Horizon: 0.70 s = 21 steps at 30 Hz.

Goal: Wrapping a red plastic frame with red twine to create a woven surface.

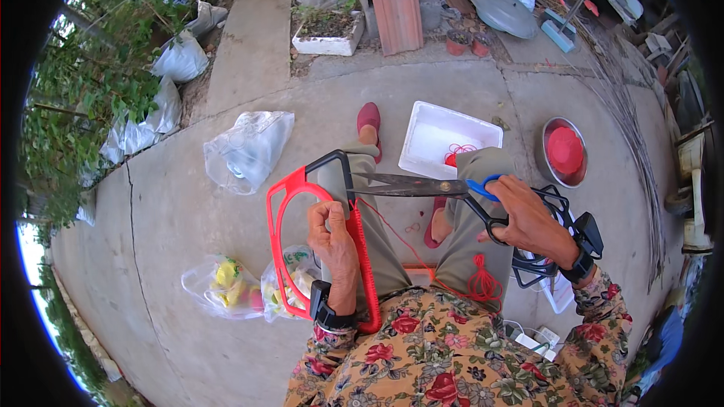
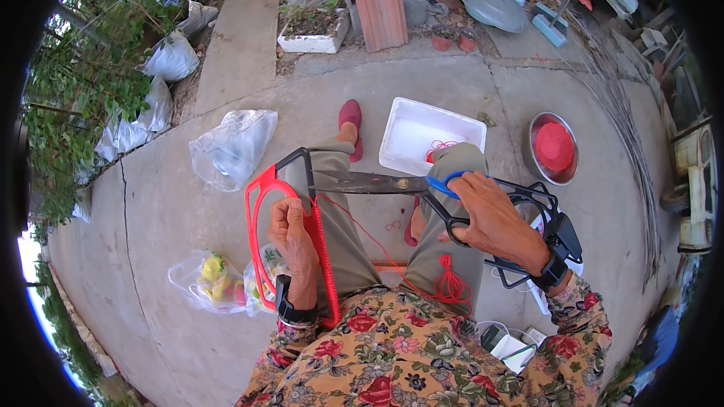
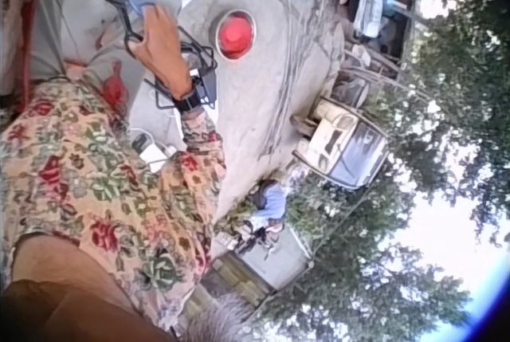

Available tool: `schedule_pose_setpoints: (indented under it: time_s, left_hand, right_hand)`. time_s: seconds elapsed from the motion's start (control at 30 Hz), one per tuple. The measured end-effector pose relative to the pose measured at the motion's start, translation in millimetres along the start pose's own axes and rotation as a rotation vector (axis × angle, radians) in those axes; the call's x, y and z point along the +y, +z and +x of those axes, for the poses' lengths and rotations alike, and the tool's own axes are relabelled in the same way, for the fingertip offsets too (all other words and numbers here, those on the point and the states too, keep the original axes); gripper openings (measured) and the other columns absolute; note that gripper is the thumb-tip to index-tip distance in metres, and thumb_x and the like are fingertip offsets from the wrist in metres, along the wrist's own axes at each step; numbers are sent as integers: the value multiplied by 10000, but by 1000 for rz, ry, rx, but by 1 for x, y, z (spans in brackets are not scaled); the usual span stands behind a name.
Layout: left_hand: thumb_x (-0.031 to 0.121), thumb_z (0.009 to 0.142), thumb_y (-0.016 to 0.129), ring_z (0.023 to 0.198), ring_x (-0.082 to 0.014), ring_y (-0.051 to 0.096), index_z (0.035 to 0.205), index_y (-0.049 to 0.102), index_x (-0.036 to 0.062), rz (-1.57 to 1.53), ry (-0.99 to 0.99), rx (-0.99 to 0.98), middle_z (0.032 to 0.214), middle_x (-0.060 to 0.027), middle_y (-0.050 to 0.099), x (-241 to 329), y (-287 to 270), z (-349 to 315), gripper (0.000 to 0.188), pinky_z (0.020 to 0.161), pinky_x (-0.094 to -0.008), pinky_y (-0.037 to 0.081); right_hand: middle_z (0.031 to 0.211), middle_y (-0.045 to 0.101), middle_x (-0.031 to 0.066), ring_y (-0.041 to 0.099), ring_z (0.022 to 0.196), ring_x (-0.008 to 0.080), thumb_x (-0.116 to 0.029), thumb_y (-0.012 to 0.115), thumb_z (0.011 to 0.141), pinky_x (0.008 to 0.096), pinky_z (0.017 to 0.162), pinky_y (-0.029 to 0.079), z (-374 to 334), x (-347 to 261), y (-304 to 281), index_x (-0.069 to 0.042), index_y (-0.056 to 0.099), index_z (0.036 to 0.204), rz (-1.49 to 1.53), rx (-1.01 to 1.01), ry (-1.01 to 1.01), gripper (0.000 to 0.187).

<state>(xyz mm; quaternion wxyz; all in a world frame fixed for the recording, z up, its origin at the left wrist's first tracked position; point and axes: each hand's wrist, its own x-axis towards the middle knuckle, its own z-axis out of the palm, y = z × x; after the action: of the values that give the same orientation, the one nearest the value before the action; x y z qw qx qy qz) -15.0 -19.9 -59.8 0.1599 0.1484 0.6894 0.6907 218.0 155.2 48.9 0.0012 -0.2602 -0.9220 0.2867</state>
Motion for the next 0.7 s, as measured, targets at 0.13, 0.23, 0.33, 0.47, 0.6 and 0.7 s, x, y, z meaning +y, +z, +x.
schedule_pose_setpoints:
  time_s: [0.13,0.23,0.33,0.47,0.6,0.7]
  left_hand:
    - [74,856,612,819,-122,511,904,631,-15,147,133,-8,901,-31,580,7,1,2,103,742,-254,417]
    - [53,816,626,896,-152,529,891,646,-20,267,244,-80,917,-56,602,12,3,3,106,785,-272,423]
    - [39,802,633,909,-160,532,865,646,-20,344,265,-99,912,-68,604,12,5,5,88,793,-278,425]
    - [33,824,622,870,-218,526,831,623,-2,301,184,-105,906,-92,591,7,5,7,36,813,-318,415]
    - [31,839,609,827,-191,514,822,595,-8,163,108,-69,872,-84,569,-5,3,7,45,784,-298,413]
    - [30,848,600,809,-163,502,825,578,-11,198,138,-76,866,-74,549,-6,2,6,51,766,-279,410]
  right_hand:
    - [1008,512,170,474,982,353,-224,810,629,402,848,387,-5,2,0,28,500,1099,42,42,12,617]
    - [1022,516,172,476,995,353,-234,813,625,406,862,387,-9,3,0,36,500,1120,47,33,44,645]
    - [1037,518,174,479,1007,352,-234,814,623,408,873,388,-12,4,1,42,498,1127,16,49,21,656]
    - [1038,518,173,479,1011,352,-222,809,623,407,875,389,-14,7,3,38,498,1118,0,88,-10,640]
    - [1031,516,168,478,1005,347,-216,806,625,405,874,390,-9,5,0,30,498,1110,26,73,13,625]
    - [1020,513,160,479,995,340,-210,804,624,402,872,391,-5,4,-2,22,498,1102,17,38,-13,613]
